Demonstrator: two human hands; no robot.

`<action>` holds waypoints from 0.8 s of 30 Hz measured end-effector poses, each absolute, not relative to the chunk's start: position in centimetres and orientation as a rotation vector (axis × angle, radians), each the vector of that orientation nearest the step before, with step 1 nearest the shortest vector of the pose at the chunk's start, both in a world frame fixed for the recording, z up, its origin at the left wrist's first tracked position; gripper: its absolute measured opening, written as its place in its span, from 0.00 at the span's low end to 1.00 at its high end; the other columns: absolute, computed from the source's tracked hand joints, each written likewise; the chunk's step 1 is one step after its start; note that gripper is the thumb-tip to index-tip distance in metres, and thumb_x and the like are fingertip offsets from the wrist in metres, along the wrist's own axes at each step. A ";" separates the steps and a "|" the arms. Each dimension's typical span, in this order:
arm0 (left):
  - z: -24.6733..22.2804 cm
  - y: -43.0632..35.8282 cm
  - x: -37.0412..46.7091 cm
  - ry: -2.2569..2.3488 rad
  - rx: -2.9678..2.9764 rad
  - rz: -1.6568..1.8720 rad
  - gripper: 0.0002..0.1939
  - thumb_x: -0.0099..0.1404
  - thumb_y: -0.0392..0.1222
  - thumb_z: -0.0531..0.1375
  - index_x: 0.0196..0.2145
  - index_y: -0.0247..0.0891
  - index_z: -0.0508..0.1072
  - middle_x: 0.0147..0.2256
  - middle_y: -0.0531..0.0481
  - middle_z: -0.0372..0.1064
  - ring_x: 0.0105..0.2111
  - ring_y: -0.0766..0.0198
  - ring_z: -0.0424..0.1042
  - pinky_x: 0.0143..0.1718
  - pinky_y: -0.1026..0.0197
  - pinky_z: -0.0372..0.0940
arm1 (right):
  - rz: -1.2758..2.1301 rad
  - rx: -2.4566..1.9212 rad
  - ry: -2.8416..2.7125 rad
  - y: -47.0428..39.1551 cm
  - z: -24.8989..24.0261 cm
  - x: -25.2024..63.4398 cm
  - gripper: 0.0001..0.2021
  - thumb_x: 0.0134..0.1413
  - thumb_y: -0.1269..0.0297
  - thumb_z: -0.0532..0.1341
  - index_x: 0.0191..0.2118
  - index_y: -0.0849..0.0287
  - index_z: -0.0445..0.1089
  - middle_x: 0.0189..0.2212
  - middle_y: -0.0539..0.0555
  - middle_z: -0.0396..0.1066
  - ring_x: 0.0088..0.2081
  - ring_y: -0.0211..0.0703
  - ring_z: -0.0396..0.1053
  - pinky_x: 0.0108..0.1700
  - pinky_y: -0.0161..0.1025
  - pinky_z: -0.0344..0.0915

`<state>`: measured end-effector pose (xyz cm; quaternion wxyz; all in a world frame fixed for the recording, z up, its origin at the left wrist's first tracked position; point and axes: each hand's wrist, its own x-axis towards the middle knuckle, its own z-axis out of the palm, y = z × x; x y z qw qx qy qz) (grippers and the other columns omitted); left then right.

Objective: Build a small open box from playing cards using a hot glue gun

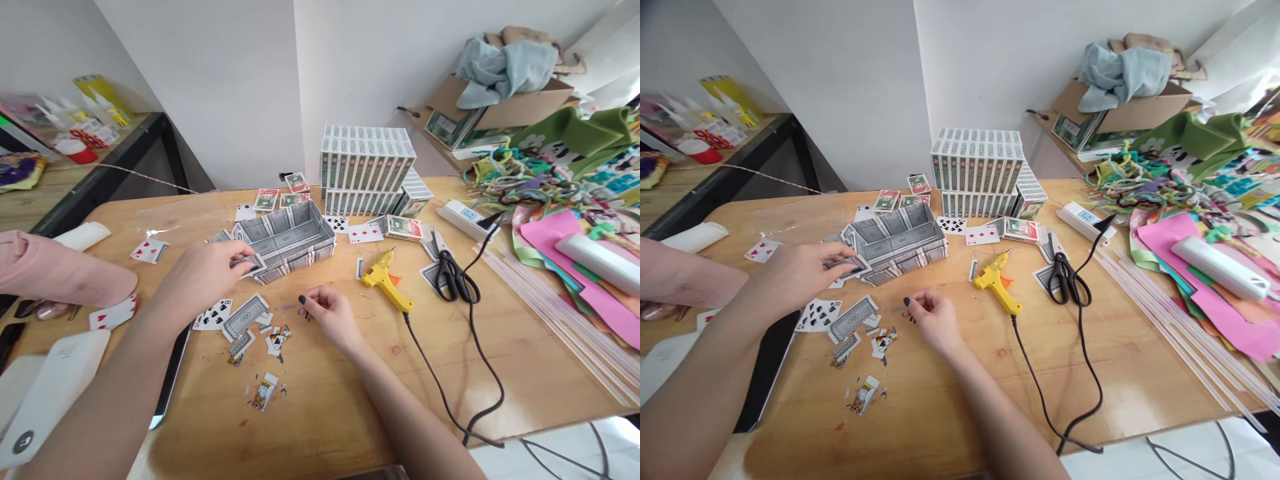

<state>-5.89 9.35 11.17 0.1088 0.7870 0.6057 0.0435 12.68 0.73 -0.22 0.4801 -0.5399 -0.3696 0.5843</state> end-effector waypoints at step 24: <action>8.3 8.5 -3.8 1.553 2.475 0.159 0.13 0.66 0.37 0.50 0.37 0.41 0.74 0.41 0.47 0.75 0.38 0.57 0.74 0.36 0.59 0.64 | 1.400 -1.304 -0.864 0.7 -0.7 12.2 0.20 0.40 0.44 0.66 0.25 0.58 0.68 0.18 0.51 0.70 0.20 0.38 0.62 0.25 0.36 0.59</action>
